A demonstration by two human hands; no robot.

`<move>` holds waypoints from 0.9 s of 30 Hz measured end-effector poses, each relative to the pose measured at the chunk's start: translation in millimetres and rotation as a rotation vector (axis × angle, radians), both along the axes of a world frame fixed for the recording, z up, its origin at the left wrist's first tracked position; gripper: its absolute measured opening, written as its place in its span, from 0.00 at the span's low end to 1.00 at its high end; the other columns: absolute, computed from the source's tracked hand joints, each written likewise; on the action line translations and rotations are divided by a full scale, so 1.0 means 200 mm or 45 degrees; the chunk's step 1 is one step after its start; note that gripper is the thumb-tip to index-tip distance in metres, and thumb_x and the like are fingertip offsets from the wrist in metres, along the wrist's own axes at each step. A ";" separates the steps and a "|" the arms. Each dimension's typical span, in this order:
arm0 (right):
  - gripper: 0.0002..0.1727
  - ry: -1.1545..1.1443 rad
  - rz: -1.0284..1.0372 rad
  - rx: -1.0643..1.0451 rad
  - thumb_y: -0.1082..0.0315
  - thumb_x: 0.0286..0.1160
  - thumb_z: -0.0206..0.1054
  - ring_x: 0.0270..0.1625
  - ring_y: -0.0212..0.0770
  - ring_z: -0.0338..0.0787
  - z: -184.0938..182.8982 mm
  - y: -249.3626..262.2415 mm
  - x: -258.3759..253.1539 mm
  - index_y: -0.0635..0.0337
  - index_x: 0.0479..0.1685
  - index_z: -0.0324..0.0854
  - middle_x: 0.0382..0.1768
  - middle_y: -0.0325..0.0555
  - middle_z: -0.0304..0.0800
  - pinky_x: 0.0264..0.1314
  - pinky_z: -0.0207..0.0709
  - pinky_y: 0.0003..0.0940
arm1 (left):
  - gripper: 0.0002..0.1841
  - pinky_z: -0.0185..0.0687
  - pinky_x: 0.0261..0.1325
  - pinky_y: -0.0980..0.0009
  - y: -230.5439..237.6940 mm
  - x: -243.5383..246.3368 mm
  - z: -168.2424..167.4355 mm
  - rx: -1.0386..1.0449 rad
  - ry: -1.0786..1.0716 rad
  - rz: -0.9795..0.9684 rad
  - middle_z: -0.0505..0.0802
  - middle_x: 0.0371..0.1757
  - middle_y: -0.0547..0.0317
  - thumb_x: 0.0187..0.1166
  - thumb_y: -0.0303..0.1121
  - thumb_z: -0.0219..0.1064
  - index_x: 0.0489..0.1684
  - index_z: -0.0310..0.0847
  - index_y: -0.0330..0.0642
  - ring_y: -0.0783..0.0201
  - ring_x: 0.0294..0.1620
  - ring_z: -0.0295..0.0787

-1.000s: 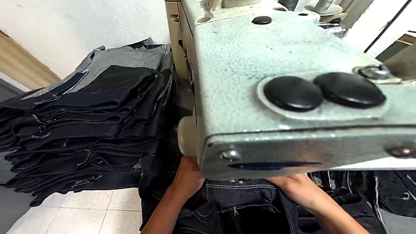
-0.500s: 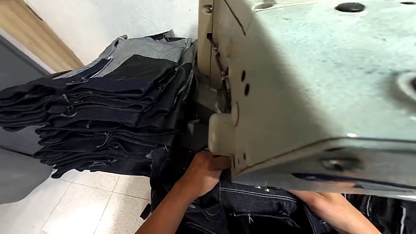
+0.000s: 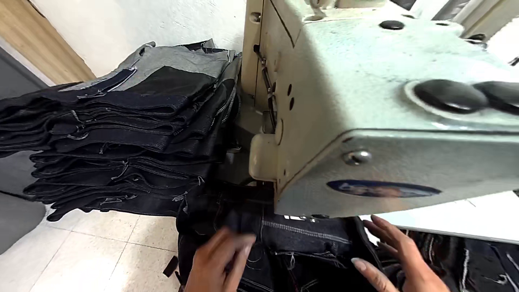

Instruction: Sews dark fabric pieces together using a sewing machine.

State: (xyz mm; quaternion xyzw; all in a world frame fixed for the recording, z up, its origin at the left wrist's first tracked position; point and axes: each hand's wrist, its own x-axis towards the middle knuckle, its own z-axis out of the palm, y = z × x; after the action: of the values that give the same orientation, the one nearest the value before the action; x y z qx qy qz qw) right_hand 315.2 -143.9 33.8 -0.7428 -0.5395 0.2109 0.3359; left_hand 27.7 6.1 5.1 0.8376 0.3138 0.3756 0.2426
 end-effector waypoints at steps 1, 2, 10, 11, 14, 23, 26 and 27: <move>0.46 0.082 -0.026 -0.009 0.54 0.78 0.69 0.77 0.58 0.80 -0.04 -0.01 0.00 0.83 0.83 0.54 0.75 0.77 0.73 0.78 0.74 0.48 | 0.09 0.89 0.39 0.70 -0.08 -0.05 -0.03 -0.169 0.077 -0.021 0.94 0.34 0.50 0.78 0.31 0.69 0.42 0.94 0.37 0.64 0.32 0.92; 0.44 0.170 -0.041 -0.017 0.54 0.79 0.67 0.77 0.51 0.80 -0.08 -0.02 0.00 0.80 0.83 0.57 0.75 0.72 0.75 0.79 0.73 0.44 | 0.12 0.91 0.43 0.62 -0.13 -0.08 -0.08 -0.338 0.205 -0.024 0.95 0.38 0.44 0.78 0.35 0.71 0.45 0.93 0.33 0.56 0.36 0.94; 0.31 0.673 -0.085 0.178 0.50 0.66 0.72 0.55 0.28 0.90 -0.38 0.10 0.05 0.61 0.64 0.74 0.52 0.36 0.90 0.59 0.86 0.29 | 0.54 0.74 0.78 0.66 0.05 0.26 -0.30 -0.559 -0.284 -0.007 0.86 0.66 0.31 0.75 0.67 0.62 0.74 0.62 0.11 0.63 0.72 0.83; 0.32 0.666 -0.072 0.202 0.51 0.66 0.72 0.55 0.28 0.91 -0.38 0.10 0.05 0.61 0.66 0.72 0.53 0.37 0.90 0.60 0.86 0.29 | 0.52 0.78 0.75 0.65 0.07 0.29 -0.26 -0.462 -0.242 -0.027 0.89 0.61 0.32 0.76 0.67 0.60 0.70 0.66 0.11 0.62 0.67 0.87; 0.31 0.575 -0.101 0.292 0.57 0.62 0.73 0.55 0.24 0.91 -0.34 0.06 0.06 0.62 0.66 0.75 0.53 0.34 0.91 0.59 0.87 0.26 | 0.33 0.85 0.38 0.64 0.08 0.25 -0.16 -0.224 -0.073 -0.023 0.90 0.26 0.49 0.84 0.57 0.57 0.41 0.84 0.26 0.64 0.30 0.89; 0.19 0.592 -0.330 0.305 0.71 0.50 0.68 0.34 0.24 0.90 -0.19 0.41 0.24 0.48 0.47 0.85 0.33 0.29 0.92 0.36 0.86 0.28 | 0.24 0.82 0.50 0.55 0.12 0.33 0.06 -0.688 0.194 0.168 0.91 0.33 0.51 0.86 0.48 0.56 0.46 0.90 0.33 0.59 0.41 0.89; 0.19 0.619 -0.321 0.283 0.75 0.53 0.65 0.29 0.20 0.87 -0.28 0.44 0.35 0.47 0.47 0.86 0.30 0.27 0.91 0.32 0.83 0.22 | 0.30 0.87 0.48 0.50 0.06 0.31 0.07 -0.603 0.303 0.090 0.93 0.35 0.47 0.82 0.56 0.61 0.52 0.87 0.31 0.53 0.41 0.93; 0.17 0.628 -0.324 0.266 0.75 0.55 0.64 0.28 0.20 0.86 -0.33 0.43 0.37 0.47 0.43 0.86 0.29 0.26 0.91 0.32 0.81 0.21 | 0.31 0.88 0.45 0.52 0.03 0.30 0.05 -0.565 0.286 0.090 0.93 0.33 0.47 0.80 0.57 0.63 0.53 0.86 0.30 0.53 0.39 0.94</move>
State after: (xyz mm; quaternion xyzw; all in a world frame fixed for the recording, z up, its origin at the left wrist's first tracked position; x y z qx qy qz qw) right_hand 390.0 -57.5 -32.5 -0.6921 -0.3629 0.2846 0.5552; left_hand 88.3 11.9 16.0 0.7887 0.4428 0.2104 0.3710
